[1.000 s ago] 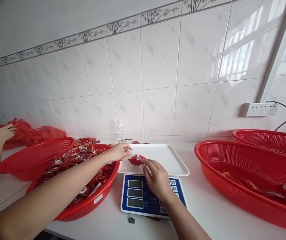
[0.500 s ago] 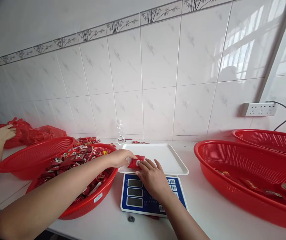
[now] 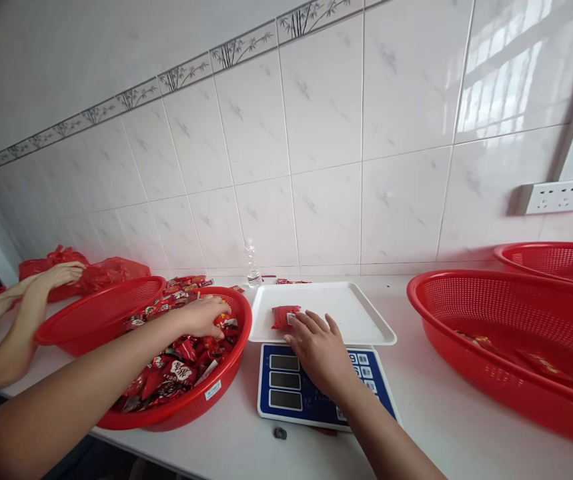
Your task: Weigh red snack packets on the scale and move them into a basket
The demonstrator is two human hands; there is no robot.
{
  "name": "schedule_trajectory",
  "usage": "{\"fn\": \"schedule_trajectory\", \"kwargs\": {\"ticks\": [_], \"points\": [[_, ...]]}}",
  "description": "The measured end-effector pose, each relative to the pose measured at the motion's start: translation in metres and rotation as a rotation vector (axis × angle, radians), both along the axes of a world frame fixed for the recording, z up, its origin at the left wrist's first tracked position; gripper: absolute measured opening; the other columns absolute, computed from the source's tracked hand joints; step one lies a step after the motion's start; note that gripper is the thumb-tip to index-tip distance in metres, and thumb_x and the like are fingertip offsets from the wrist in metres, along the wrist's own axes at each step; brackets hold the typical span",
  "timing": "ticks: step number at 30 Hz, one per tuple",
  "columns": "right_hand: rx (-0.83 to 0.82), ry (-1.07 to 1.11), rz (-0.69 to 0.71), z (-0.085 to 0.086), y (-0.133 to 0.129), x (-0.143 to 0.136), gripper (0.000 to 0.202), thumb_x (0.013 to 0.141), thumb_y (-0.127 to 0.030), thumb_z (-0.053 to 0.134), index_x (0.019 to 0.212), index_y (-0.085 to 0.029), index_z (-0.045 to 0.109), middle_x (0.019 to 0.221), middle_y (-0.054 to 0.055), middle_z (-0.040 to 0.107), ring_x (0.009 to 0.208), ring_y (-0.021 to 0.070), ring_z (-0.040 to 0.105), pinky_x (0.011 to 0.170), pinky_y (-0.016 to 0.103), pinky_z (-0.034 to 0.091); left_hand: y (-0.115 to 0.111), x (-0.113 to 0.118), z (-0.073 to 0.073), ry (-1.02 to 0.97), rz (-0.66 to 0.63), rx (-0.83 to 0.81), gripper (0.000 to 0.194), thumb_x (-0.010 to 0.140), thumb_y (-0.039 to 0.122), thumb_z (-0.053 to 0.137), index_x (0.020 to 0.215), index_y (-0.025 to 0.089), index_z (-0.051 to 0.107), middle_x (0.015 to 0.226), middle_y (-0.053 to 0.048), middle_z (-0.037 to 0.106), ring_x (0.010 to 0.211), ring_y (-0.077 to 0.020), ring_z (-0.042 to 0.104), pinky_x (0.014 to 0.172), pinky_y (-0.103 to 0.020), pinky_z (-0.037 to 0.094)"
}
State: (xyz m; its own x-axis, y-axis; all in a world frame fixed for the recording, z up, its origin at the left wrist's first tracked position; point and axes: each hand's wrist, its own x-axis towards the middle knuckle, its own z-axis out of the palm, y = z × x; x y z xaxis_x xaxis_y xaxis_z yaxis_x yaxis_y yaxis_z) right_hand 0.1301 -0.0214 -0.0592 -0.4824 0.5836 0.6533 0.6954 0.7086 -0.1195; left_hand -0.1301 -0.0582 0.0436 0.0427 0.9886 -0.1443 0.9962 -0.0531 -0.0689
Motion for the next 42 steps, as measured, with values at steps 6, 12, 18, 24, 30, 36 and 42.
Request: {"fn": "schedule_trajectory", "kwargs": {"ticks": [6,12,18,24,30,36,42], "points": [[0.023,0.036,0.037,0.002,0.001,0.000,0.034,0.091,-0.036,0.037,0.114,-0.022,0.057,0.115,0.006,0.062,0.110,0.0249,0.053,0.093,0.050,0.039,0.009,0.003,-0.030,0.024,-0.035,0.007,0.050,0.063,0.021,0.066,0.111,0.023,0.055,0.111,-0.010,0.060,0.104,-0.0313,0.054,0.083,-0.036,0.043],[0.057,0.089,0.080,0.007,-0.001,0.002,0.031,0.090,-0.033,0.038,0.109,-0.022,0.059,0.109,0.007,0.065,0.103,0.0237,0.058,0.088,0.046,0.044,0.015,-0.015,-0.013,-0.227,0.055,0.195,0.042,0.074,0.033,0.057,0.113,0.018,0.049,0.095,-0.006,0.064,0.084,-0.0211,0.060,0.067,-0.026,0.044],[0.042,0.114,0.113,0.009,-0.003,0.002,0.028,0.089,-0.031,0.041,0.107,-0.021,0.060,0.107,0.007,0.066,0.099,0.0224,0.059,0.083,0.041,0.048,-0.010,-0.018,0.004,0.053,0.017,-0.217,0.056,0.061,0.059,0.061,0.100,0.019,0.061,0.104,-0.009,0.064,0.093,-0.0291,0.059,0.074,-0.032,0.045],[0.033,0.125,0.120,0.010,-0.002,0.002,0.028,0.089,-0.031,0.042,0.108,-0.022,0.059,0.106,0.007,0.066,0.098,0.0223,0.060,0.082,0.041,0.050,-0.016,-0.008,-0.012,0.210,0.005,-0.258,0.058,0.071,0.044,0.057,0.126,0.027,0.048,0.140,-0.012,0.037,0.127,-0.0362,0.030,0.098,-0.049,0.029],[0.003,0.143,0.129,0.007,0.000,0.002,0.029,0.090,-0.032,0.040,0.110,-0.021,0.058,0.106,0.007,0.066,0.099,0.0216,0.059,0.083,0.040,0.049,-0.014,-0.013,-0.023,0.226,-0.096,0.015,0.019,0.075,0.016,0.049,0.082,0.023,0.065,0.093,-0.007,0.065,0.094,-0.0278,0.057,0.080,-0.038,0.041],[-0.023,0.162,0.136,0.007,-0.001,0.003,0.028,0.089,-0.032,0.041,0.109,-0.022,0.058,0.105,0.007,0.066,0.098,0.0218,0.060,0.082,0.040,0.050,0.000,-0.029,-0.011,-0.258,0.072,0.149,0.014,0.079,0.019,0.043,0.076,0.021,0.057,0.072,0.000,0.060,0.068,-0.0167,0.055,0.061,-0.025,0.039],[-0.044,0.173,0.140,0.010,-0.003,0.003,0.029,0.089,-0.032,0.041,0.109,-0.022,0.059,0.105,0.007,0.066,0.096,0.0221,0.061,0.081,0.040,0.050,0.008,-0.033,-0.010,-0.406,0.190,0.211,0.009,0.080,0.018,0.042,0.079,0.018,0.051,0.071,0.002,0.057,0.064,-0.0130,0.054,0.057,-0.022,0.038]]}}
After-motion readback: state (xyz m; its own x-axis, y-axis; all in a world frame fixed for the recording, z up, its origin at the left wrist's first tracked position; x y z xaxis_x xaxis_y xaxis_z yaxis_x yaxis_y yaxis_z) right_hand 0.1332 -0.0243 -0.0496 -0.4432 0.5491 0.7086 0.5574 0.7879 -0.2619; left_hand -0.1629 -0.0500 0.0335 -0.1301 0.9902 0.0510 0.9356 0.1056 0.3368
